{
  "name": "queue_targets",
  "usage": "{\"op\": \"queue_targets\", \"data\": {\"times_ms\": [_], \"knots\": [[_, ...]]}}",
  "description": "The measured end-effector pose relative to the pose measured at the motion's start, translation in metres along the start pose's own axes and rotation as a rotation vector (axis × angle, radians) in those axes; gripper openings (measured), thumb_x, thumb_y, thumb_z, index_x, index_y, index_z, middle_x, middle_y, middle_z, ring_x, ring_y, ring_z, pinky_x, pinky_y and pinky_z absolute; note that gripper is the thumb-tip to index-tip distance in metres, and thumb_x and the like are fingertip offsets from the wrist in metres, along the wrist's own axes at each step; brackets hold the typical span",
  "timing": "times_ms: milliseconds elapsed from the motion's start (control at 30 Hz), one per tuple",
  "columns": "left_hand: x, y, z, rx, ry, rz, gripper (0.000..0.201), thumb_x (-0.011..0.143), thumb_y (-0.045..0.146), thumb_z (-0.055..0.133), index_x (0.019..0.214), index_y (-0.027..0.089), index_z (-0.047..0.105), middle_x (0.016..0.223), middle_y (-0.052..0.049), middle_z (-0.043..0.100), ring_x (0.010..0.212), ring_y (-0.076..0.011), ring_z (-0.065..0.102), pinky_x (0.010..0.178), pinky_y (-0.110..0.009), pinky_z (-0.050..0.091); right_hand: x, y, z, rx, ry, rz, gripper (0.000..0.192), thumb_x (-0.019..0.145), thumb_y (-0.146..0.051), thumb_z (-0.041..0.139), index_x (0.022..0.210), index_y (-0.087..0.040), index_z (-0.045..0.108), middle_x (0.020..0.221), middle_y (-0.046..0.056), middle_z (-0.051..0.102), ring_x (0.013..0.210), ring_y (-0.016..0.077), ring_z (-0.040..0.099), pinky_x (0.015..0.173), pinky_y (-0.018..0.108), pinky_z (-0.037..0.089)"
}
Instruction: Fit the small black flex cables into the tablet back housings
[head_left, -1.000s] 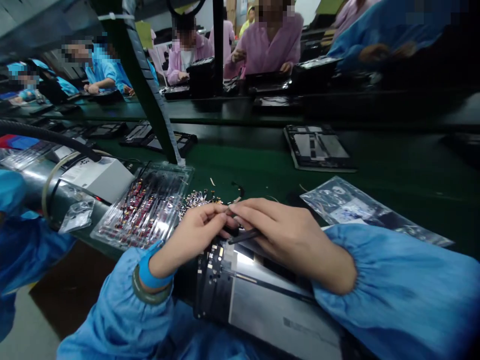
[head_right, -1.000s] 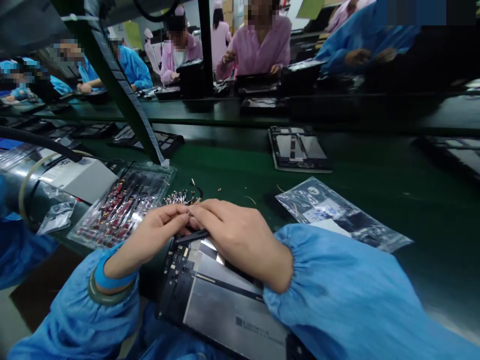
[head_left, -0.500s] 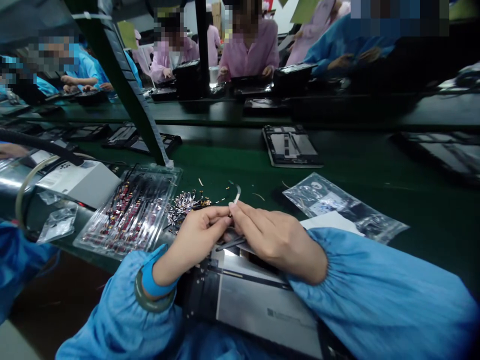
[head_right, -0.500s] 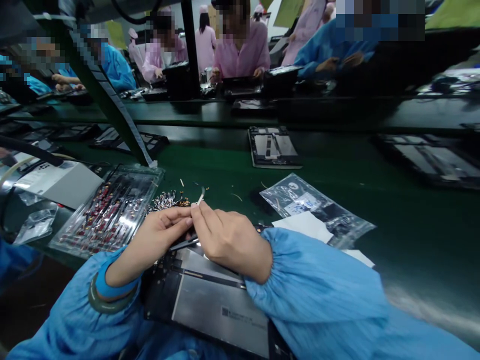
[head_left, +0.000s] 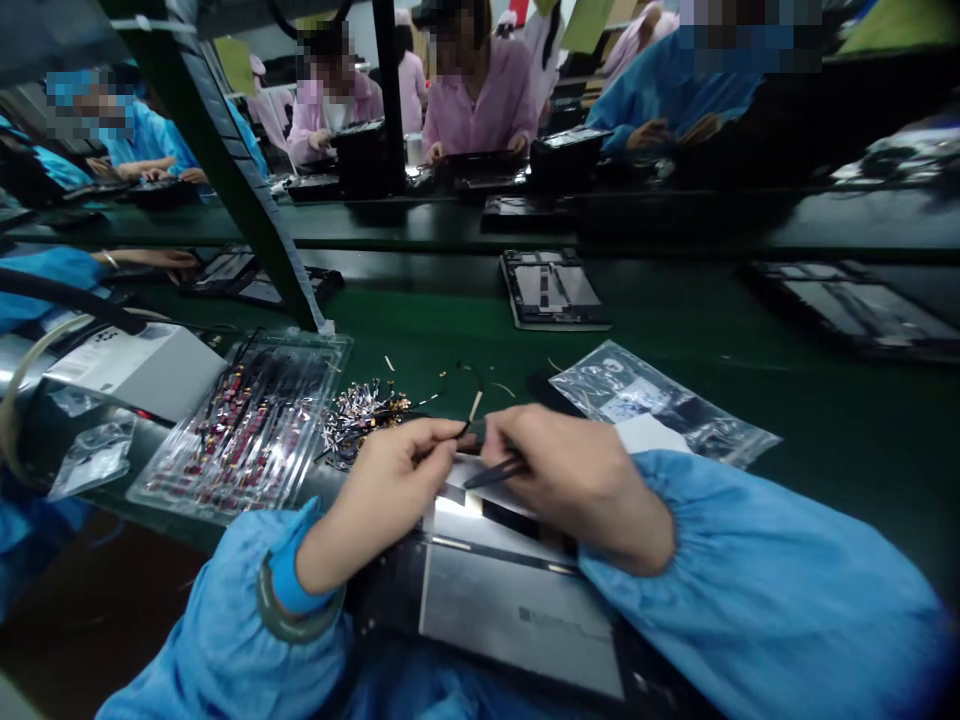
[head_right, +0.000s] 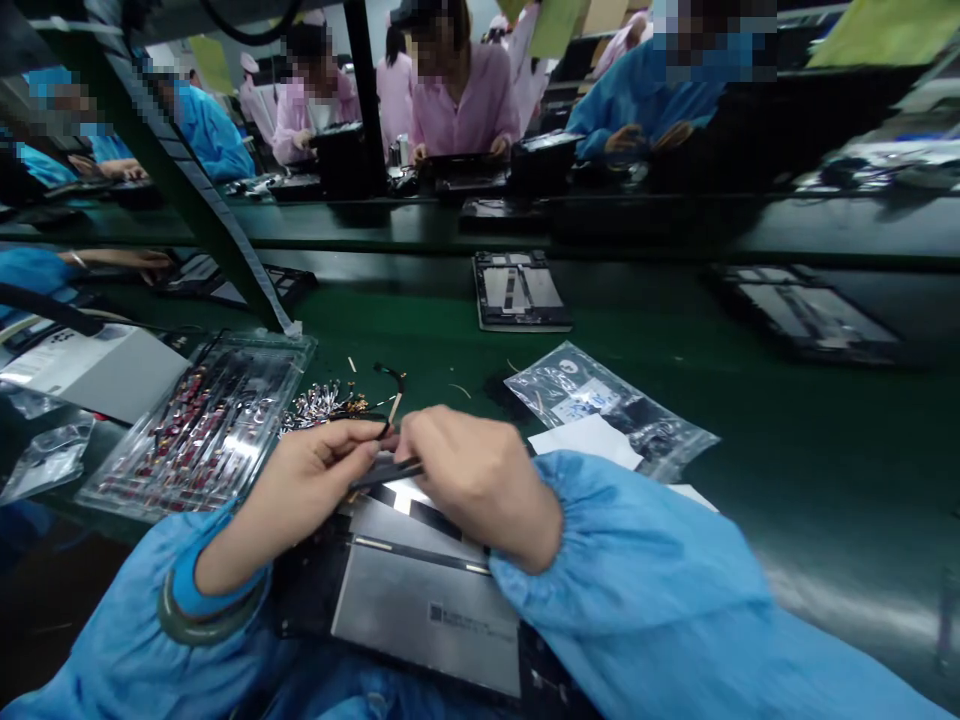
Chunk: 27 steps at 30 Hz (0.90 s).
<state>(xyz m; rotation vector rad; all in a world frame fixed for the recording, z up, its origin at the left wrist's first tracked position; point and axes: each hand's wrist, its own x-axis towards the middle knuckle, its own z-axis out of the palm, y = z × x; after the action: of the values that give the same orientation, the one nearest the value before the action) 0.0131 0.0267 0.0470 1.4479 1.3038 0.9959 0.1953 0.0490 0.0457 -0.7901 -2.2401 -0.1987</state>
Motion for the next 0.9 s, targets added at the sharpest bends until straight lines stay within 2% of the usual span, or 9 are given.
{"op": "queue_targets", "data": {"times_ms": [100, 200, 333, 500, 567, 633, 700, 767, 900], "knots": [[0.005, 0.0, -0.009, -0.446, -0.052, -0.254, 0.011, 0.077, 0.025, 0.068, 0.086, 0.02, 0.07, 0.096, -0.007, 0.074, 0.082, -0.0185, 0.069, 0.046, -0.018, 0.045, -0.005, 0.006, -0.008, 0.06, 0.138, 0.233, 0.009, 0.085, -0.013, 0.053, 0.08, -0.02, 0.057, 0.07, 0.0, 0.066, 0.058, 0.0114, 0.061, 0.056, 0.021, 0.048], [0.007, 0.003, -0.009, -0.687, -0.163, -0.375, 0.019, 0.074, 0.027, 0.073, 0.09, 0.018, 0.072, 0.1, -0.01, 0.072, 0.08, -0.0152, 0.068, 0.046, -0.014, 0.043, -0.008, 0.004, -0.008, 0.169, 0.046, 0.205, 0.008, 0.085, -0.015, 0.054, 0.079, -0.02, 0.057, 0.068, 0.0, 0.065, 0.056, 0.0108, 0.06, 0.054, 0.021, 0.047], [0.007, 0.008, -0.001, -0.72, -0.222, -0.402, 0.018, 0.07, 0.026, 0.077, 0.084, 0.015, 0.075, 0.074, -0.006, 0.071, 0.057, -0.0071, 0.058, 0.046, -0.013, 0.041, -0.002, -0.001, -0.006, 0.331, -0.017, 0.152, 0.01, 0.088, -0.021, 0.056, 0.081, -0.017, 0.063, 0.072, 0.002, 0.068, 0.061, 0.0112, 0.064, 0.055, 0.02, 0.048], [0.005, 0.007, 0.006, -0.647, -0.225, -0.4, 0.022, 0.063, 0.031, 0.081, 0.073, 0.013, 0.074, 0.074, -0.007, 0.071, 0.062, -0.0105, 0.062, 0.061, -0.02, 0.049, 0.015, -0.006, -0.007, 0.568, 0.038, 0.557, 0.019, 0.083, -0.03, 0.062, 0.095, -0.017, 0.068, 0.081, 0.004, 0.073, 0.06, 0.0133, 0.066, 0.054, 0.023, 0.053], [0.003, 0.005, 0.009, -0.545, -0.182, -0.315, 0.023, 0.065, 0.034, 0.079, 0.076, 0.014, 0.074, 0.077, -0.007, 0.072, 0.07, -0.0139, 0.065, 0.069, -0.024, 0.051, 0.019, -0.008, -0.006, 0.637, 0.034, 0.635, 0.018, 0.084, -0.033, 0.061, 0.085, -0.017, 0.069, 0.074, 0.002, 0.072, 0.058, 0.0138, 0.065, 0.052, 0.023, 0.053], [0.0, 0.004, 0.013, -0.386, -0.004, -0.13, 0.022, 0.069, 0.033, 0.075, 0.082, 0.016, 0.074, 0.085, -0.007, 0.071, 0.079, -0.0163, 0.066, 0.076, -0.027, 0.052, 0.019, -0.01, -0.004, 0.572, 0.078, 0.617, 0.018, 0.084, -0.029, 0.06, 0.073, -0.017, 0.067, 0.066, 0.0, 0.069, 0.057, 0.0134, 0.064, 0.05, 0.021, 0.05], [-0.004, 0.001, 0.015, -0.222, 0.239, 0.091, 0.016, 0.073, 0.03, 0.071, 0.086, 0.019, 0.072, 0.093, -0.006, 0.068, 0.087, -0.0173, 0.065, 0.081, -0.028, 0.052, 0.015, -0.012, -0.003, 0.445, 0.133, 0.512, 0.012, 0.083, -0.022, 0.061, 0.073, -0.017, 0.065, 0.066, 0.0, 0.068, 0.058, 0.0122, 0.064, 0.052, 0.02, 0.049], [-0.007, -0.002, 0.016, -0.095, 0.392, 0.239, 0.011, 0.077, 0.028, 0.068, 0.085, 0.021, 0.07, 0.094, -0.005, 0.066, 0.089, -0.0171, 0.064, 0.081, -0.028, 0.052, 0.009, -0.014, -0.001, 0.324, 0.153, 0.349, 0.007, 0.083, -0.016, 0.06, 0.078, -0.015, 0.064, 0.07, 0.001, 0.069, 0.061, 0.0122, 0.065, 0.057, 0.02, 0.05], [-0.009, -0.006, 0.018, 0.025, 0.434, 0.323, 0.007, 0.081, 0.026, 0.064, 0.085, 0.022, 0.068, 0.091, -0.004, 0.064, 0.087, -0.016, 0.062, 0.077, -0.026, 0.052, 0.003, -0.022, 0.004, 0.127, 0.1, 0.07, 0.015, 0.087, -0.012, 0.052, 0.076, -0.014, 0.061, 0.069, 0.005, 0.067, 0.06, 0.0139, 0.063, 0.057, 0.024, 0.048]]}}
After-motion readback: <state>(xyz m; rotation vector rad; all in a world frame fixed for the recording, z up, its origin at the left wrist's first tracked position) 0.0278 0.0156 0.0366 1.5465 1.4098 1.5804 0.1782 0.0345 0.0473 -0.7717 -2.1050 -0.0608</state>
